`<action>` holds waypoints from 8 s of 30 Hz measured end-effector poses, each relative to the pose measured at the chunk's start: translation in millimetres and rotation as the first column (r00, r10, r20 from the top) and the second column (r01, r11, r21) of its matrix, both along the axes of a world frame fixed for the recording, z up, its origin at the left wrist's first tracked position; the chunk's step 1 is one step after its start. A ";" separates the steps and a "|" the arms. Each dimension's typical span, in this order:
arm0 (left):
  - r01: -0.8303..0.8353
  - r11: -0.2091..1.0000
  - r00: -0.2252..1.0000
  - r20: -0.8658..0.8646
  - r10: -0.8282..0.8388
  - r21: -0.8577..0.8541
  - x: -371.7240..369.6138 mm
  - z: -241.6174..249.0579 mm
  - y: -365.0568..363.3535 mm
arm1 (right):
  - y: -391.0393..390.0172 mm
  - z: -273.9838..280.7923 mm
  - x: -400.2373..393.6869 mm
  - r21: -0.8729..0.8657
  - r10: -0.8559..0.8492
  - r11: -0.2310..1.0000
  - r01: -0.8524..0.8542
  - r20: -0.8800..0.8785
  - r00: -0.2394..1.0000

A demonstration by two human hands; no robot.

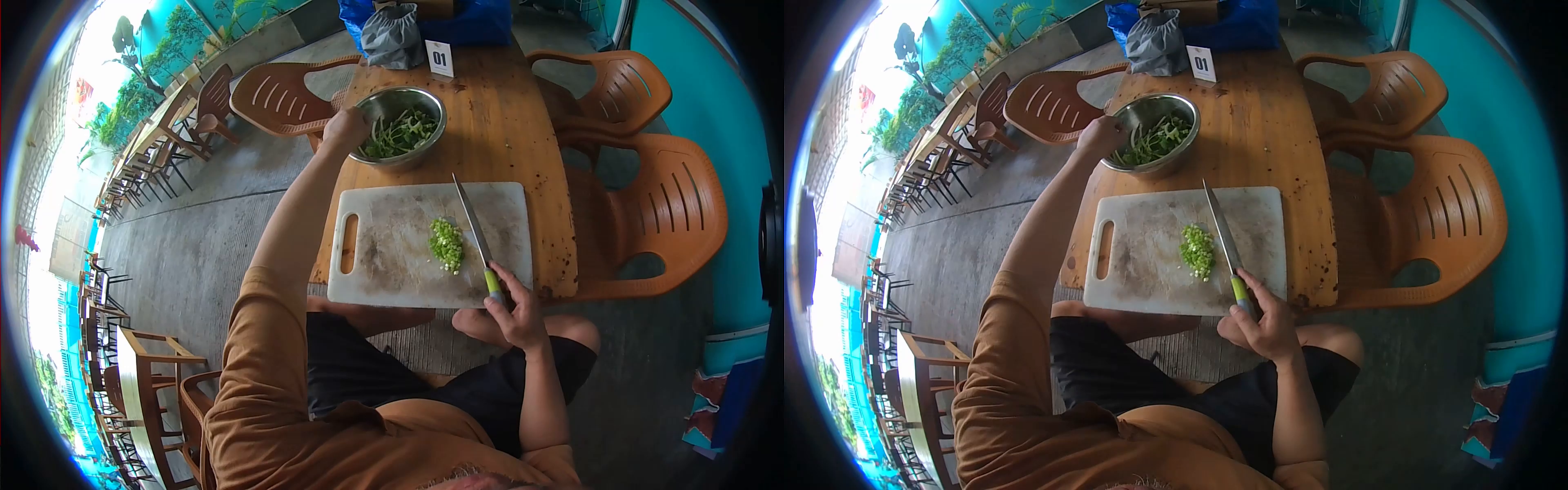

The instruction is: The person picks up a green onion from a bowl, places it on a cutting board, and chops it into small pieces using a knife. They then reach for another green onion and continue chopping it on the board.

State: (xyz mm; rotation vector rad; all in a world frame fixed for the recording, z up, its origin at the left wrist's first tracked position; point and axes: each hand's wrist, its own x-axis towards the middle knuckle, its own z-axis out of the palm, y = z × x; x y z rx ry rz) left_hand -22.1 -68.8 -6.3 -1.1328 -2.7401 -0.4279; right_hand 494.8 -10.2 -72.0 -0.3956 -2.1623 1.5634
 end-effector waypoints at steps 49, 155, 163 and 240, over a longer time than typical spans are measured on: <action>0.130 0.792 0.963 0.114 -0.244 0.596 83.3 98.7 -47.2 | -6.9 -10.8 1.3 -0.048 -0.008 0.999 0.005 -0.053 0.999; 0.153 0.869 0.934 0.218 -0.283 0.471 261.5 -93.1 -117.8 | -145.0 27.7 18.7 -0.380 0.026 0.922 0.071 0.243 0.970; 0.198 0.847 0.939 0.152 -0.308 0.494 268.1 -91.4 -115.9 | -137.1 27.3 25.0 -0.463 0.019 0.882 0.085 0.215 0.976; 0.177 0.861 0.944 0.165 -0.286 0.477 267.5 -93.7 -117.7 | -133.9 33.4 18.5 -0.520 0.102 0.853 0.040 0.241 0.965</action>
